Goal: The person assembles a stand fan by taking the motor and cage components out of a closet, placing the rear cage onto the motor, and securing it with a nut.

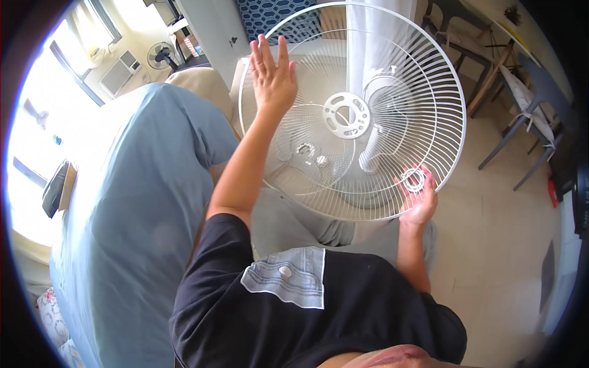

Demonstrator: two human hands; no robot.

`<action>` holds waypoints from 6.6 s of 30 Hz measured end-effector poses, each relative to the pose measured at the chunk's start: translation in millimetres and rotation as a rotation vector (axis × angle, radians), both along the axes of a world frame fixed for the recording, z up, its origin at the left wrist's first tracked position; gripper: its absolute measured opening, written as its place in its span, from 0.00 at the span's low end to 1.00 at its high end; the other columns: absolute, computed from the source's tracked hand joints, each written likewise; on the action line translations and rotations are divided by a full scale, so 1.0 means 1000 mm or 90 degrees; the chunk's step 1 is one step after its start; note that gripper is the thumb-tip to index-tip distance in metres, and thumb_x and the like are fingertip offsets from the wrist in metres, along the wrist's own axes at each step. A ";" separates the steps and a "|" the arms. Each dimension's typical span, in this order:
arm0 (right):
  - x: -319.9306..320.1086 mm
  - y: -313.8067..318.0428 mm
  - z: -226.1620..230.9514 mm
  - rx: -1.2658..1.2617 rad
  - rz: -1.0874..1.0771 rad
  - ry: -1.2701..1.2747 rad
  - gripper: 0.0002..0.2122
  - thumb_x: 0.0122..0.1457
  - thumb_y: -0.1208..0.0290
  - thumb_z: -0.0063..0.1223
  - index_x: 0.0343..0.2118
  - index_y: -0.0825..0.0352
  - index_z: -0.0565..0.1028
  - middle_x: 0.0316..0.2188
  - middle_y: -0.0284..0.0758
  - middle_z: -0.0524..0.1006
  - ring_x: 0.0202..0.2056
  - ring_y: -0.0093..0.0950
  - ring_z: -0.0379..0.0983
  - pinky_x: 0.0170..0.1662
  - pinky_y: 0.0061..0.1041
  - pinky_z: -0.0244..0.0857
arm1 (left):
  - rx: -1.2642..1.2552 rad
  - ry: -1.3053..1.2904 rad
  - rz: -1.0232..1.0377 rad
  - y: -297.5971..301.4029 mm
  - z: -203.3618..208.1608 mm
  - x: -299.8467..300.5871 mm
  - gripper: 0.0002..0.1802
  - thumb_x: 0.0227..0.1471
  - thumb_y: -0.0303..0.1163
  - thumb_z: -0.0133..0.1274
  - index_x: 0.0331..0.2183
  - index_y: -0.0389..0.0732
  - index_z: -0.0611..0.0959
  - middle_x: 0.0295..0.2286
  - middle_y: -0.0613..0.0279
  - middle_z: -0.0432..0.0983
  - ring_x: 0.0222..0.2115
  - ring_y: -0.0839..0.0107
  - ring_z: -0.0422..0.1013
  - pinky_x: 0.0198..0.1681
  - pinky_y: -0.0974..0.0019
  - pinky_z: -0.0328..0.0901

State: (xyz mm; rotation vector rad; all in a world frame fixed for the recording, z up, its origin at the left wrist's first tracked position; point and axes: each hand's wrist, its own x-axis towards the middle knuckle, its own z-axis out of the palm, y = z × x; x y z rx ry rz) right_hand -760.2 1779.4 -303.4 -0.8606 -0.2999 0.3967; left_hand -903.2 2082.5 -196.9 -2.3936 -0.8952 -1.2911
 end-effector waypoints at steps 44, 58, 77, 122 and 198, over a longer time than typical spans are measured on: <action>0.072 -0.039 0.114 -0.170 -0.104 -0.297 0.16 0.58 0.63 0.48 0.45 0.69 0.72 0.39 0.37 0.75 0.38 0.28 0.73 0.39 0.26 0.70 | -0.708 -0.681 -0.366 -0.106 -0.091 -0.091 0.32 0.55 0.42 0.44 0.56 0.44 0.51 0.53 0.48 0.57 0.51 0.58 0.61 0.54 0.57 0.53; 0.098 0.034 0.214 -0.454 0.029 -0.757 0.10 0.50 0.69 0.60 0.35 0.67 0.79 0.28 0.36 0.79 0.29 0.18 0.73 0.37 0.17 0.66 | -0.037 0.054 -0.330 -0.118 -0.130 0.055 0.51 0.39 0.47 0.61 0.58 0.38 0.54 0.57 0.35 0.38 0.59 0.37 0.32 0.57 0.37 0.32; 0.114 0.054 0.241 -0.355 0.111 -0.797 0.09 0.50 0.73 0.60 0.34 0.70 0.78 0.25 0.31 0.79 0.25 0.14 0.71 0.30 0.13 0.65 | 0.078 -0.017 -0.249 -0.096 -0.124 0.098 0.44 0.43 0.59 0.52 0.57 0.45 0.62 0.59 0.44 0.40 0.61 0.47 0.29 0.56 0.38 0.15; 0.180 0.142 0.239 -0.398 0.247 -0.767 0.10 0.48 0.77 0.60 0.34 0.73 0.77 0.30 0.35 0.79 0.32 0.20 0.76 0.36 0.18 0.70 | 0.025 0.039 -0.184 -0.064 -0.127 0.132 0.44 0.45 0.60 0.49 0.58 0.47 0.59 0.59 0.49 0.38 0.61 0.48 0.32 0.53 0.34 0.14; 0.060 0.155 -0.011 -0.255 -0.375 -0.645 0.29 0.43 0.74 0.62 0.52 0.60 0.67 0.34 0.35 0.67 0.30 0.26 0.66 0.31 0.24 0.65 | 0.019 -0.048 -0.163 -0.063 -0.126 0.140 0.32 0.46 0.47 0.50 0.54 0.52 0.67 0.58 0.55 0.45 0.60 0.47 0.36 0.55 0.34 0.17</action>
